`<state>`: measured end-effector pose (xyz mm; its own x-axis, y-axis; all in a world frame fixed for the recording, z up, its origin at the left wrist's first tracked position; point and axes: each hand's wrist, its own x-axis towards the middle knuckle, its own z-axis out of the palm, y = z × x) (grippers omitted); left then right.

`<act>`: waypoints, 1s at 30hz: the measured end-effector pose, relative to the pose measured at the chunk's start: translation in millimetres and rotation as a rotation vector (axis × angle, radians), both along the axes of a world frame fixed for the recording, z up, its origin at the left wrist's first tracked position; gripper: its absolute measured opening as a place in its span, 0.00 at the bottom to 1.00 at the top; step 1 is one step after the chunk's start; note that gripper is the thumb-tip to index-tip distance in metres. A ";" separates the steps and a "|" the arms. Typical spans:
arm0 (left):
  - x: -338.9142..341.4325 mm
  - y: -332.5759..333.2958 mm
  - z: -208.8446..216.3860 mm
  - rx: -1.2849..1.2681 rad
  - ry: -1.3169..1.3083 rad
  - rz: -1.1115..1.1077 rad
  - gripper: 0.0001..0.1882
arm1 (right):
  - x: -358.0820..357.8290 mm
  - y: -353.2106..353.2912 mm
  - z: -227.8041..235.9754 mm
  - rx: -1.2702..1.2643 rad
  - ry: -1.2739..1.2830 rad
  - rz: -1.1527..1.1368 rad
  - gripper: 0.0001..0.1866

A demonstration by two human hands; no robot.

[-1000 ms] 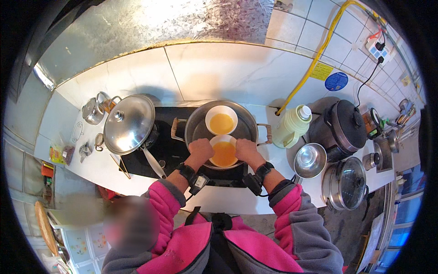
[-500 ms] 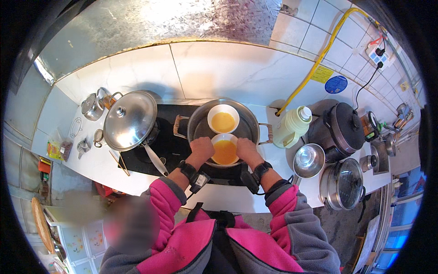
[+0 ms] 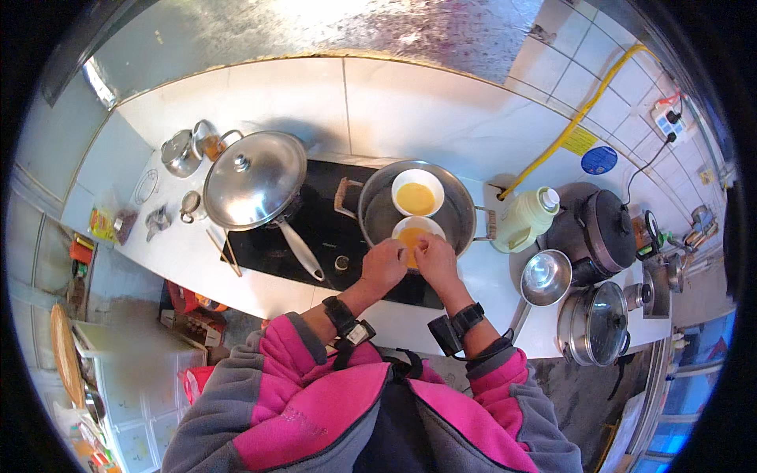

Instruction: The person pours hot water from a thermos into a saucepan, places two bowls of beaten eggs into a pot of water on the stove, and then places two buns into a steamer basket before covering it. The person then places the steamer basket on the stove.

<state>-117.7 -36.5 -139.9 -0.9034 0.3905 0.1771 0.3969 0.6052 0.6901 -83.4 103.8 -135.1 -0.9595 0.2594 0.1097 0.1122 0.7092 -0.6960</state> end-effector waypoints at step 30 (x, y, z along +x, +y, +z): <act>-30.4 -138.2 -141.0 -0.371 0.072 -0.043 0.22 | -4.8 -153.7 -157.0 -0.277 -0.143 0.180 0.24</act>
<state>-148.0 -174.7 -280.9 -0.8753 0.4770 0.0790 0.4666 0.7905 0.3967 -88.1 -49.9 -292.1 -0.9931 0.0864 -0.0794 0.1127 0.5133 -0.8508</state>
